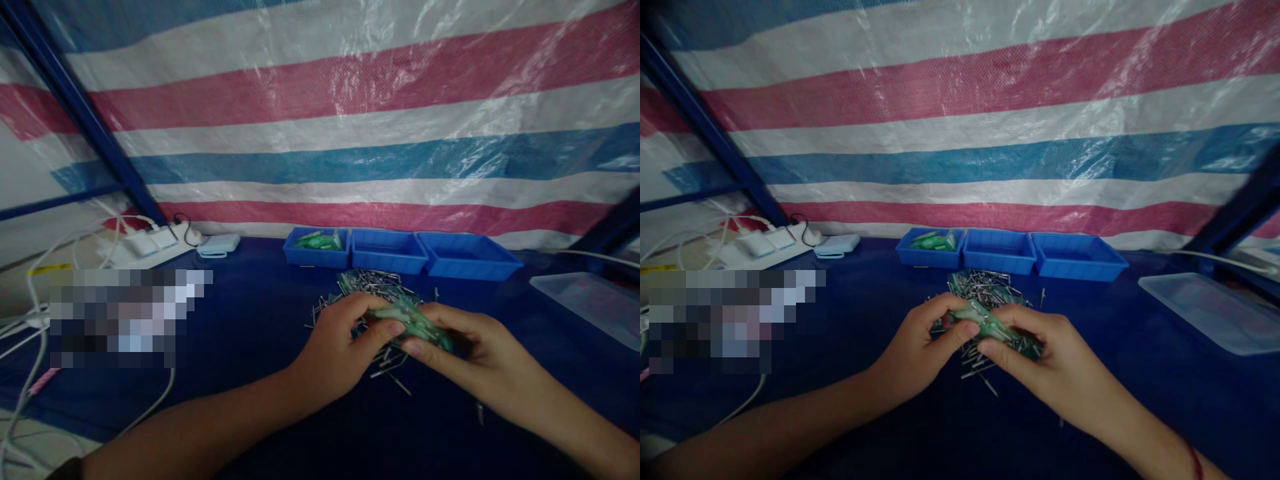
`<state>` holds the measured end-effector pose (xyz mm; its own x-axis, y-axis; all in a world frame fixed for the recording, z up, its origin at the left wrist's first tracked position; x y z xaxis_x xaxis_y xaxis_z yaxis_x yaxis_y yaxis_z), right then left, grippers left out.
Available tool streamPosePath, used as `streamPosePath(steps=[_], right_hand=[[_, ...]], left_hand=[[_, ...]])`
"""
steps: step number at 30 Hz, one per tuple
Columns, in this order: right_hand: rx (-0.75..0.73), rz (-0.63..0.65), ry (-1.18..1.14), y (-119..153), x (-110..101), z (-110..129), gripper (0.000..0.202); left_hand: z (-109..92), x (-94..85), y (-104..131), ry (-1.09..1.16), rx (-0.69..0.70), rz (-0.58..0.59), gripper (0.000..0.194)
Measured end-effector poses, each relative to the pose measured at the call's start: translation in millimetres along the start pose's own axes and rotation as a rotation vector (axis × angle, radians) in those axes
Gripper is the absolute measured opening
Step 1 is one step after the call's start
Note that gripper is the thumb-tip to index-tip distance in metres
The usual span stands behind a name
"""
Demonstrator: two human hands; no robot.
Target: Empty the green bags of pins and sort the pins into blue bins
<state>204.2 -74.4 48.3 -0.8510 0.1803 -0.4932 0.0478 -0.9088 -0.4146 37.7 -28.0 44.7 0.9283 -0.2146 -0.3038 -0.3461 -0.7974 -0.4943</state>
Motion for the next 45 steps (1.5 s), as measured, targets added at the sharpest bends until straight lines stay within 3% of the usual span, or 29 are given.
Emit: streamPosePath(steps=[3,6,8,11,13,16,19,22,24,27,30,34,37,40,43,45], right_hand=[[-0.047,-0.096,0.108,2,2,2,0.013],[-0.246,-0.210,0.241,5,-2,6,0.004],[-0.427,-0.254,0.330,7,-6,8,0.020],[-0.600,-0.260,0.448,11,-10,5,0.047],[-0.639,-0.249,0.488,13,-9,3,0.055],[-0.653,-0.242,0.495,13,-8,3,0.050],[-0.529,-0.310,0.454,8,-7,5,0.037],[-0.210,-0.396,0.264,2,-6,1,0.031],[0.033,-0.322,0.018,-1,-1,-4,0.030],[0.301,-0.121,-0.359,-1,10,-8,0.042],[0.398,-0.068,-0.461,-1,16,-8,0.038],[0.403,-0.109,-0.404,-2,12,-8,0.021],[0.356,-0.197,-0.363,-3,6,-9,0.022],[0.299,-0.339,-0.285,-3,0,-9,0.022],[0.194,-0.398,-0.183,-1,-2,-7,0.017],[0.103,-0.387,-0.092,2,-1,-6,0.014]], left_hand=[[1,1.6,1,0.038,-0.058,0.004,0.017],[6,2.2,-1,0.125,-0.198,-0.021,0.031],[10,2.7,-4,0.194,-0.285,0.001,0.042],[14,5.4,-5,0.258,-0.352,0.149,0.061],[14,7.6,-4,0.291,-0.390,0.243,0.058],[12,10.0,-2,0.391,-0.422,0.308,0.035],[11,8.0,-2,0.357,-0.340,0.277,0.023],[12,-0.9,-7,0.085,-0.158,0.107,0.023],[10,-7.2,-9,-0.089,0.011,0.026,0.021],[6,-11.1,-10,-0.278,0.280,0.072,0.015],[5,-10.9,-10,-0.373,0.404,0.177,0.017],[6,-9.9,-7,-0.383,0.428,0.218,0.021],[5,-8.8,-4,-0.305,0.324,0.173,0.056],[8,-5.9,-2,-0.125,0.081,0.114,0.079],[15,-0.6,-3,0.084,-0.243,0.109,0.066],[18,3.5,-4,0.190,-0.337,0.175,0.048]])
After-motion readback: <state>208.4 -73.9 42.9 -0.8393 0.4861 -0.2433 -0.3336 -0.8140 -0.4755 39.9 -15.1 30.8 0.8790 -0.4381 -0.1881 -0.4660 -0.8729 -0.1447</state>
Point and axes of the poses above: each hand's wrist, its own y-axis away from the middle knuckle, its own x-axis out of the palm, z = x × y, the point moved 2 cm from there along -y, towards the middle knuckle, and after that the axes turned 12 degrees about -z, right-handed, at the moved point
